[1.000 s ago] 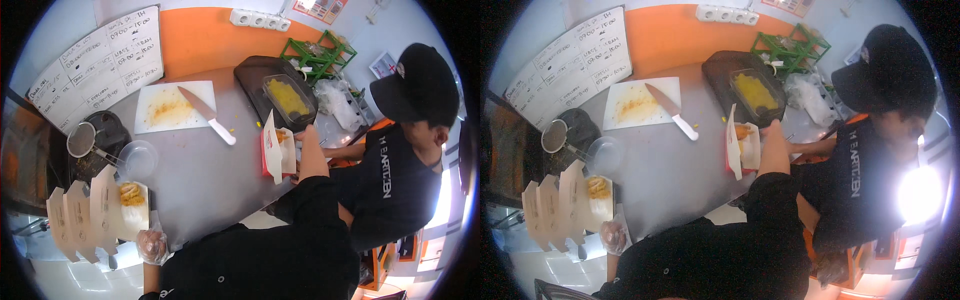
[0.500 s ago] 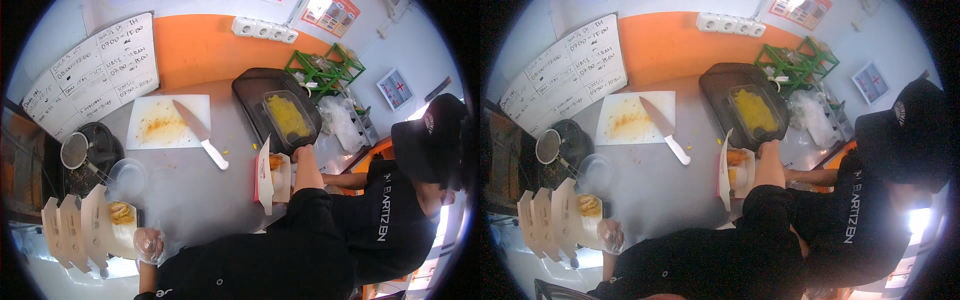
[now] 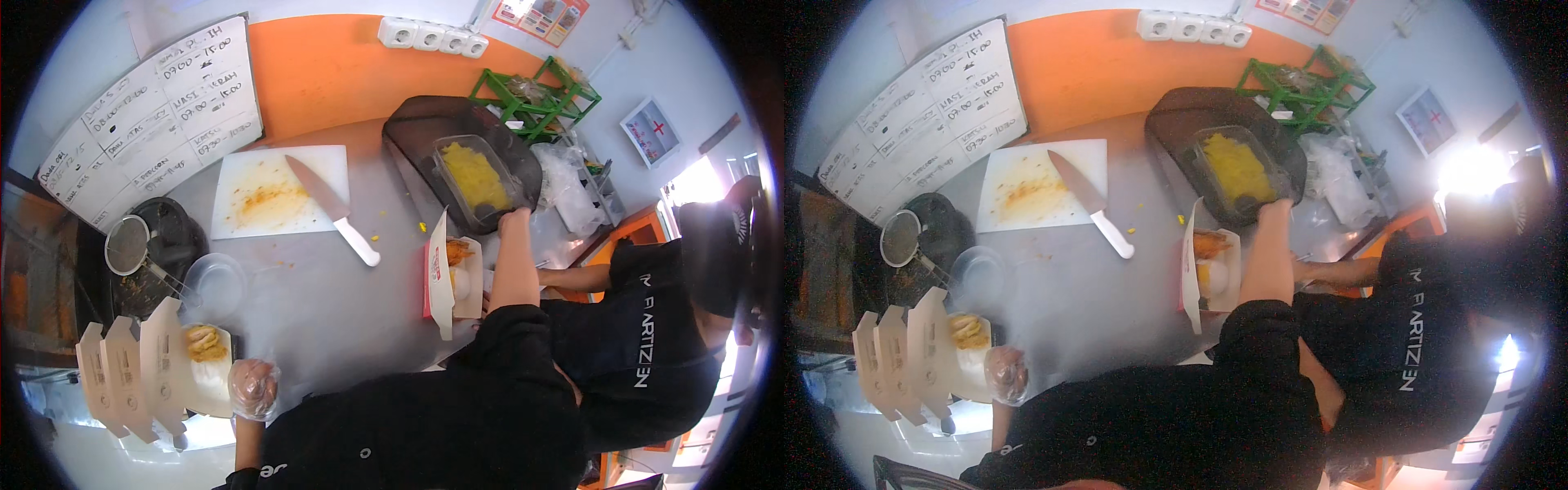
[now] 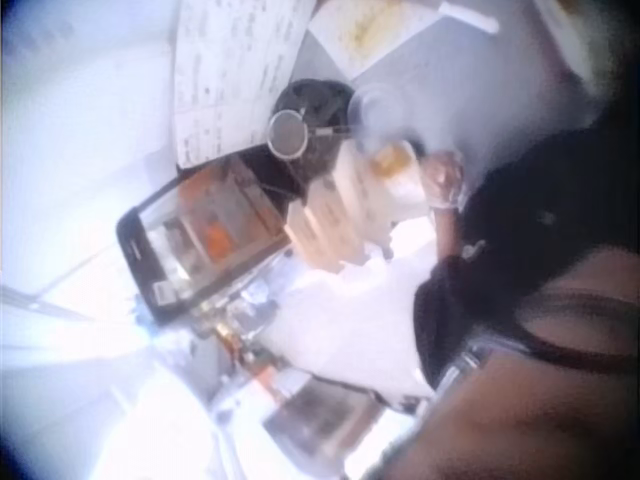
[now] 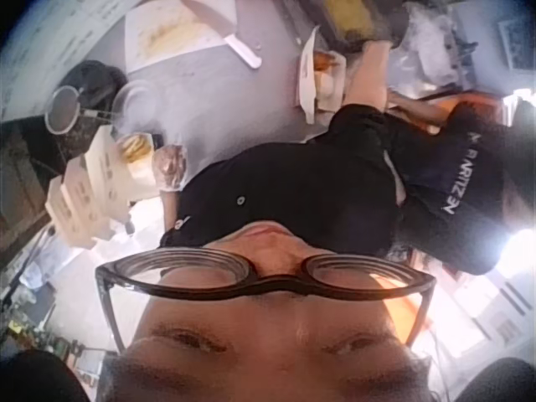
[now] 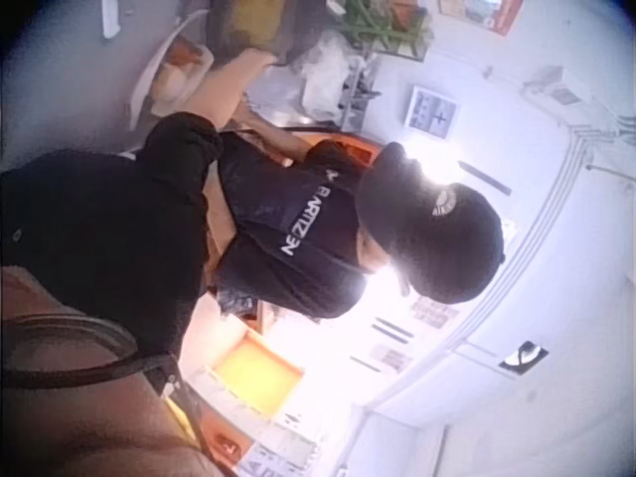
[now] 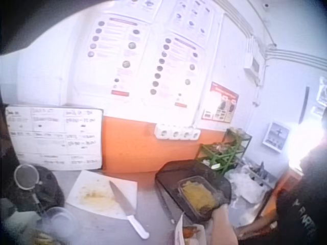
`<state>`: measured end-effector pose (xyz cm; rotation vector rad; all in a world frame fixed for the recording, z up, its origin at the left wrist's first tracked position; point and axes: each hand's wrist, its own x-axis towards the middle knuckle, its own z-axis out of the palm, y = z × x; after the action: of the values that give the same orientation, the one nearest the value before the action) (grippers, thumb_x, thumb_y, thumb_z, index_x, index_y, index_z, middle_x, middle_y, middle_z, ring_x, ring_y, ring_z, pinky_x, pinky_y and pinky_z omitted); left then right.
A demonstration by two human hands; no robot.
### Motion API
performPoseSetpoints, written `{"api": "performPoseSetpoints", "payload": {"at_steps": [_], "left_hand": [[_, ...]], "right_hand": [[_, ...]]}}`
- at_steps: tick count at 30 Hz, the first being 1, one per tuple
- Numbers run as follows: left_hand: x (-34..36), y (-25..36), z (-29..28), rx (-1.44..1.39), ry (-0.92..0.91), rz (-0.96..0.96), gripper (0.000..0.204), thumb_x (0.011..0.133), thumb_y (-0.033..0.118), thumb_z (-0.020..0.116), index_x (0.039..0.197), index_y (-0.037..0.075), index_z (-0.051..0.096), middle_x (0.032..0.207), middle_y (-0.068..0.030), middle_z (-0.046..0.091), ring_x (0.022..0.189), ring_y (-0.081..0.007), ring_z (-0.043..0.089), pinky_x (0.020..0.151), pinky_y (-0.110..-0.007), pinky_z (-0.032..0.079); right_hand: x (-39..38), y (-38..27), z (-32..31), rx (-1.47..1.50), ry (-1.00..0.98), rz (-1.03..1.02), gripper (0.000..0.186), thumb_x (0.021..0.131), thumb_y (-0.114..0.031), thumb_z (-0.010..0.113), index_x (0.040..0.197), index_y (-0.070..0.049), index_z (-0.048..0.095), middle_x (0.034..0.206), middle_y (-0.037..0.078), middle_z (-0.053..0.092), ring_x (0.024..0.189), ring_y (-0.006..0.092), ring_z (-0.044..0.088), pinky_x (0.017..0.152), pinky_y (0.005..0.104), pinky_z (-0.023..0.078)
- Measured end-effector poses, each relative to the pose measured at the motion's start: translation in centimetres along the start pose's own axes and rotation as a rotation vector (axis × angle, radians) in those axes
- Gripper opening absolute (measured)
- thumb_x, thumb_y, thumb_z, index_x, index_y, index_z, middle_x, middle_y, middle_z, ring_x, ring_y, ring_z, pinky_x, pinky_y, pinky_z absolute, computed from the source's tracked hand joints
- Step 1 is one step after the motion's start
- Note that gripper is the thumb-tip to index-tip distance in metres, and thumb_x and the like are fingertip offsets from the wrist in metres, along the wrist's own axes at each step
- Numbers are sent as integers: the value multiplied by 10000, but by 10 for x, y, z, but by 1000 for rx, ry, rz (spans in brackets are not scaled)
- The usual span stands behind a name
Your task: The person slices a fried cutlet on a board using a knife, places it into a box with rice, and then scoops scrambled eggs into the boxes.
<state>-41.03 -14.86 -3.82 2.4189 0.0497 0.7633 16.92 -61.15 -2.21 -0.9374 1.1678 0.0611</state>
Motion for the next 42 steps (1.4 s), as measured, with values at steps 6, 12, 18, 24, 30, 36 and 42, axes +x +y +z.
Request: {"api": "performPoseSetpoints", "payload": {"at_steps": [6, 12, 18, 24, 30, 36, 42], "left_hand": [[26, 22, -12, 30, 32, 76, 340, 595, 7, 635, 922, 86, 584, 778, -112, 574, 689, -318, 557, 611, -428, 451], [-17, -4, 9, -107, -2, -66, 323, 604, 18, 650, 915, 82, 593, 798, -119, 567, 733, -309, 555, 632, -421, 450], [15, 20, 2, -57, -77, -49, 185, 729, 166, 660, 877, 74, 597, 820, -100, 563, 721, -238, 555, 587, -392, 422], [1, 13, -1, -41, -94, -110, 179, 792, 231, 630, 874, 73, 608, 830, -101, 564, 711, -231, 546, 607, -379, 415], [22, 9, 23, -99, -33, -31, 363, 585, 14, 640, 931, 102, 576, 756, -97, 583, 646, -311, 567, 570, -421, 442], [60, 27, 17, -84, -55, 117, 343, 591, 34, 659, 911, 111, 560, 750, -79, 579, 653, -290, 579, 569, -407, 447], [66, 12, 29, 10, -102, 128, 295, 615, 51, 666, 893, 112, 586, 739, -83, 581, 658, -300, 577, 575, -415, 446]], "right_hand": [[-82, -74, 34, 201, -448, -130, 307, 923, -249, 438, 1178, -124, 556, 1249, 74, 550, 1143, 183, 510, 919, 465, 410], [-202, -135, 154, 261, -816, -406, 131, 950, -139, 426, 1019, -71, 514, 976, 101, 578, 863, 262, 541, 727, 406, 453], [-265, -150, 234, 289, -924, -664, 197, 947, -148, 459, 1098, -37, 522, 1036, 114, 610, 955, 305, 588, 824, 443, 507], [-225, -77, 155, -359, -901, -994, 340, 913, -279, 468, 1178, -72, 523, 1160, 84, 567, 1100, 268, 516, 903, 450, 433], [7, -67, 12, -1278, 141, -923, 718, 835, -398, 557, 1372, 29, 343, 1377, 269, 399, 1274, 360, 405, 1013, 417, 367], [17, 42, -14, -872, -33, -512, 715, 857, -381, 551, 1383, -21, 227, 1396, 248, 342, 1180, 431, 464, 929, 529, 431], [-37, 72, -7, -652, -483, -345, 626, 894, -277, 492, 1386, -84, 155, 1374, 221, 344, 1140, 437, 488, 876, 577, 472]]}}
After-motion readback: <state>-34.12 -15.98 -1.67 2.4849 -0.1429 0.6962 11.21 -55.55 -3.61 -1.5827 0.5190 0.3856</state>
